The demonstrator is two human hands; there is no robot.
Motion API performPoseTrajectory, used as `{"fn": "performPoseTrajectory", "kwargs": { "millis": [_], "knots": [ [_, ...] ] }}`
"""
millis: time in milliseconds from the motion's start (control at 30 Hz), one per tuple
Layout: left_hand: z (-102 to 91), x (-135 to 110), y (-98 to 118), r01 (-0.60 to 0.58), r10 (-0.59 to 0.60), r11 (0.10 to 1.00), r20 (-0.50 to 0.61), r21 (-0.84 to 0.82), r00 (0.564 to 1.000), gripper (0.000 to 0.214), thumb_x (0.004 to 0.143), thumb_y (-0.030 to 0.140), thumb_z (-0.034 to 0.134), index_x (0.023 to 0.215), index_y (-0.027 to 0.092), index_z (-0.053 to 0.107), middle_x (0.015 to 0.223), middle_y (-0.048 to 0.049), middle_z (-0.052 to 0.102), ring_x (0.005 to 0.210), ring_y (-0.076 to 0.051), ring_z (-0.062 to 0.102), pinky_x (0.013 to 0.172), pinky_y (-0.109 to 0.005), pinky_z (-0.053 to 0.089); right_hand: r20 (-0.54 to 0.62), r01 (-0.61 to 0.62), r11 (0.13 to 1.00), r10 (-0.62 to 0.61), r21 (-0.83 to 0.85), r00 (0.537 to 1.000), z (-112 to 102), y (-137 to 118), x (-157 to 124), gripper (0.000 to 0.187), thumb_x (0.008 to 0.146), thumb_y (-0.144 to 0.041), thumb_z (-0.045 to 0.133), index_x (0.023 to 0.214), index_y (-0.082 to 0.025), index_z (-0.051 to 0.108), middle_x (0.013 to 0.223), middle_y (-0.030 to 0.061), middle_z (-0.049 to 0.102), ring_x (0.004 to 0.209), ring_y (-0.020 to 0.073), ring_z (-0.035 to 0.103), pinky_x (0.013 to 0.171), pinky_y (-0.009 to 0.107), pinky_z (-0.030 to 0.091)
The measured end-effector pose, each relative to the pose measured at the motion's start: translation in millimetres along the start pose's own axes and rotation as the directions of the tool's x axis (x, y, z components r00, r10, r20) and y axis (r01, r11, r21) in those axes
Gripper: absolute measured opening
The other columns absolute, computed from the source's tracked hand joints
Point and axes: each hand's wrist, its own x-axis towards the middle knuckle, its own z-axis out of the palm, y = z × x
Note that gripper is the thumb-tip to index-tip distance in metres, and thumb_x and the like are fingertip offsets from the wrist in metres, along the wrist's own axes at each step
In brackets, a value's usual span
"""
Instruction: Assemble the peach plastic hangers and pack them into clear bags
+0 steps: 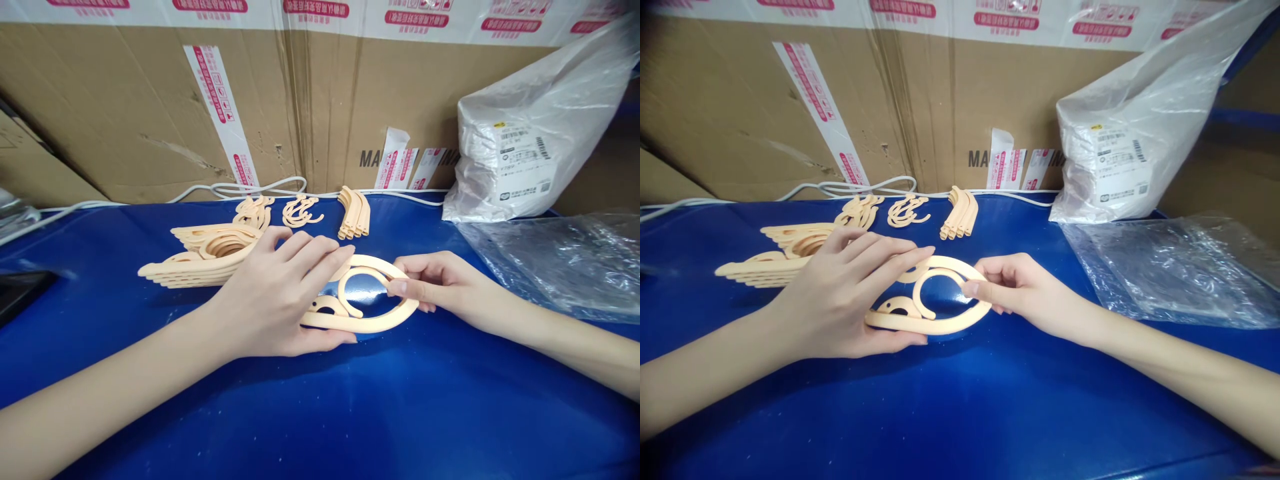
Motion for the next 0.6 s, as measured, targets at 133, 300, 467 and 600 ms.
{"fn": "performPoseTrajectory", "kwargs": {
  "millis": [133, 300, 467, 600],
  "knots": [
    [1.2, 0, 1, 0.003, -0.003, 1.0, 0.003, 0.01, 1.0, 0.073, 0.084, 0.064, 0.057, 0.123, 0.003, 0.059, 0.112, -0.0174, 0.069, 0.095, -0.032, 0.066, 0.079, -0.046, 0.041, 0.003, 0.004, 1.0, -0.004, 0.008, 1.0, 1, 0, 0, 0.037, 0.091, -0.042, 0.062, 0.064, -0.018, 0.051, 0.055, -0.007, 0.043, 0.05, 0.0059, 0.036, 0.047, 0.025, 0.025],
    [-4.5, 5, -1, -0.003, 0.002, 0.999, 0.029, 0.033, 1.0, 0.069, 0.086, 0.06, 0.053, 0.125, 0.004, 0.056, 0.112, -0.0169, 0.067, 0.098, -0.032, 0.063, 0.082, -0.045, 0.039, -0.027, 0.023, 1.0, -0.023, -0.005, 0.999, 0, 0, 1, 0.034, 0.091, -0.046, 0.061, 0.071, -0.018, 0.058, 0.058, -0.0056, 0.05, 0.053, 0.0071, 0.042, 0.05, 0.024, 0.03],
    [-31.8, 6, -28, 0.115, -0.113, 0.993, 0.158, -0.004, 0.981, 0.064, 0.094, 0.064, 0.038, 0.128, 0.013, 0.055, 0.115, -0.0116, 0.065, 0.102, -0.027, 0.061, 0.083, -0.039, 0.038, -0.168, 0.122, 0.981, -0.147, -0.149, 0.975, -10, 2, 4, 0.045, 0.098, -0.053, 0.044, 0.076, -0.019, 0.064, 0.065, -0.0008, 0.06, 0.06, 0.0106, 0.049, 0.058, 0.026, 0.038],
    [-56.6, -14, -62, 0.329, -0.315, 0.943, 0.193, -0.043, 0.929, 0.065, 0.086, 0.072, 0.047, 0.127, 0.023, 0.059, 0.112, -0.001, 0.067, 0.092, -0.02, 0.062, 0.083, -0.032, 0.039, -0.169, 0.133, 0.87, -0.239, -0.475, 0.956, -19, 8, 6, 0.032, 0.094, -0.049, 0.055, 0.101, -0.021, 0.069, 0.084, 0.0029, 0.067, 0.074, 0.0163, 0.058, 0.067, 0.03, 0.044]
  ]
}}
